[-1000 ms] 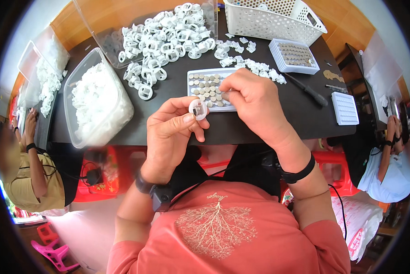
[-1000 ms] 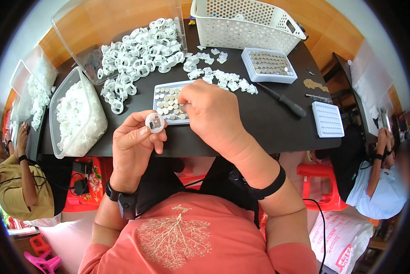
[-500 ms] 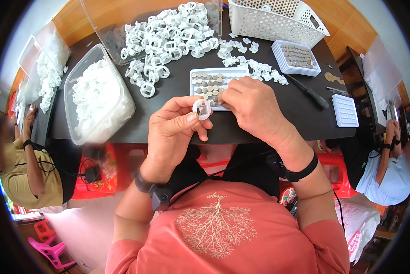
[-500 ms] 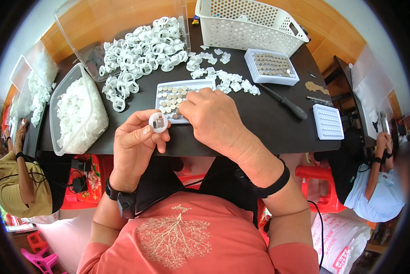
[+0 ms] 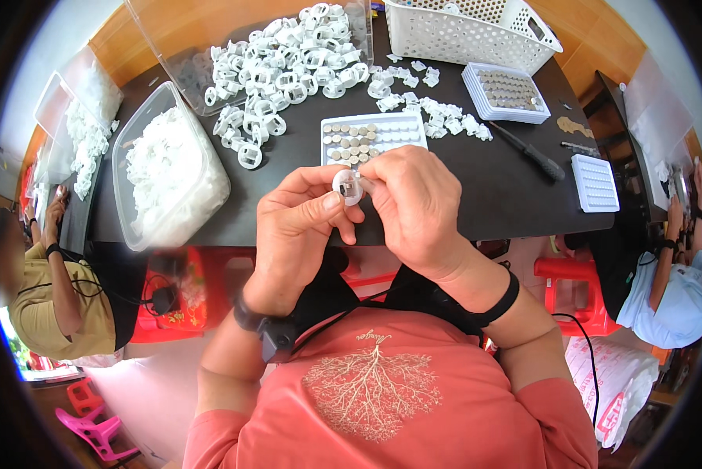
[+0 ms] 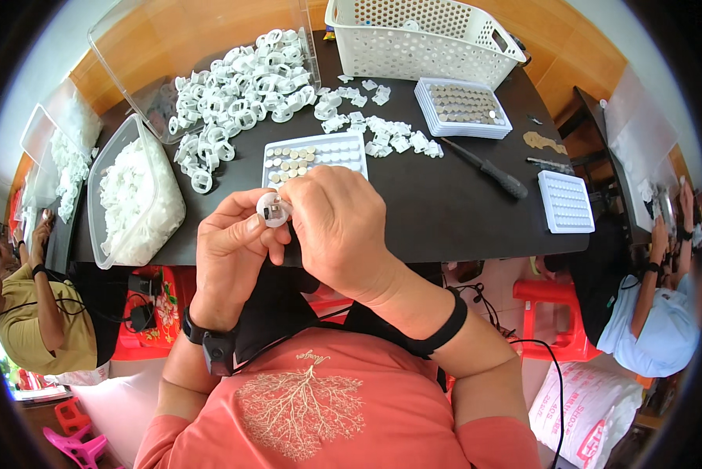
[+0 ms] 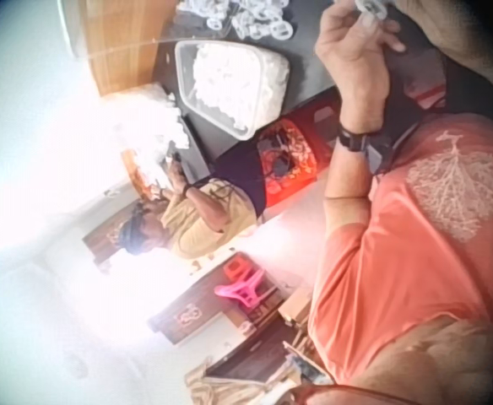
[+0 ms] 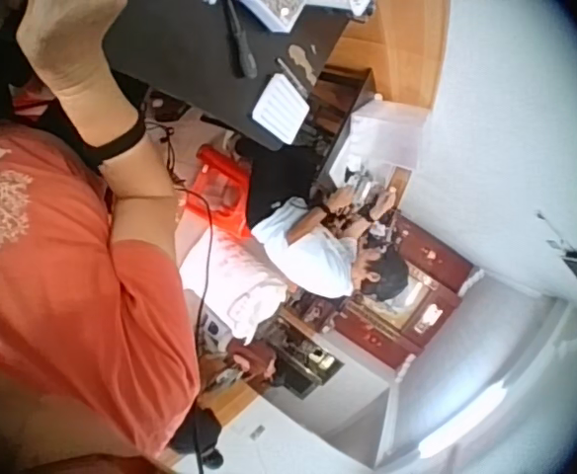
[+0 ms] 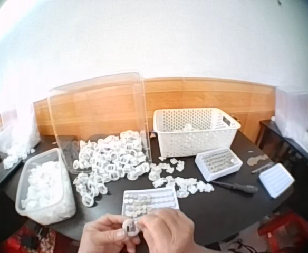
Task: Assembling small white plastic components by inserting internal parts at a workbench.
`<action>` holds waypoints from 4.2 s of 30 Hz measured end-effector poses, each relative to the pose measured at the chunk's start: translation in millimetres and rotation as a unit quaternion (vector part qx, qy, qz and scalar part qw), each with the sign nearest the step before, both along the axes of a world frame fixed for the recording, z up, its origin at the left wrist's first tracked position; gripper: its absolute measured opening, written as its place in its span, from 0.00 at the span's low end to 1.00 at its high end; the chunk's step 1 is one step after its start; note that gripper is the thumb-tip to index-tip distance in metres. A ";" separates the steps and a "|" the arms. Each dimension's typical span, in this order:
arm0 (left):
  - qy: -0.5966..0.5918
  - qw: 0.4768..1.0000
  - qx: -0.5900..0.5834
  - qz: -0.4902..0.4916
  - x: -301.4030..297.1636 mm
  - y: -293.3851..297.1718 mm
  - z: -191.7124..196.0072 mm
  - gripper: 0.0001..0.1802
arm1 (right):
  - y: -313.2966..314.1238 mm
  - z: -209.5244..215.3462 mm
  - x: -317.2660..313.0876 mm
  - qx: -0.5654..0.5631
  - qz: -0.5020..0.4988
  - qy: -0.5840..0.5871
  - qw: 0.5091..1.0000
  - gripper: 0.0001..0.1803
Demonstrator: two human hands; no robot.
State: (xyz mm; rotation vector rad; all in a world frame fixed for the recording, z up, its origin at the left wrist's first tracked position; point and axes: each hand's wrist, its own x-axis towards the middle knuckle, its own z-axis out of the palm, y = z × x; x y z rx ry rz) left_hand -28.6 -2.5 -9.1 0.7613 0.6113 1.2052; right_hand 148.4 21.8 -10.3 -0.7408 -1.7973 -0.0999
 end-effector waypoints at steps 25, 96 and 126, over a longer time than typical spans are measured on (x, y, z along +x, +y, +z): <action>-0.012 1.000 -0.006 0.024 3.2 -0.4 -2.2 0.14 | -5.0 3.8 1.1 -0.147 0.109 0.046 0.982 0.09; 0.017 0.992 0.099 0.078 43.7 -13.9 -5.5 0.18 | -28.8 23.7 22.3 -0.413 0.254 0.301 0.821 0.03; -0.015 0.999 0.028 0.014 41.2 -5.1 -2.1 0.15 | -32.6 5.1 24.8 -0.122 0.061 0.051 0.989 0.15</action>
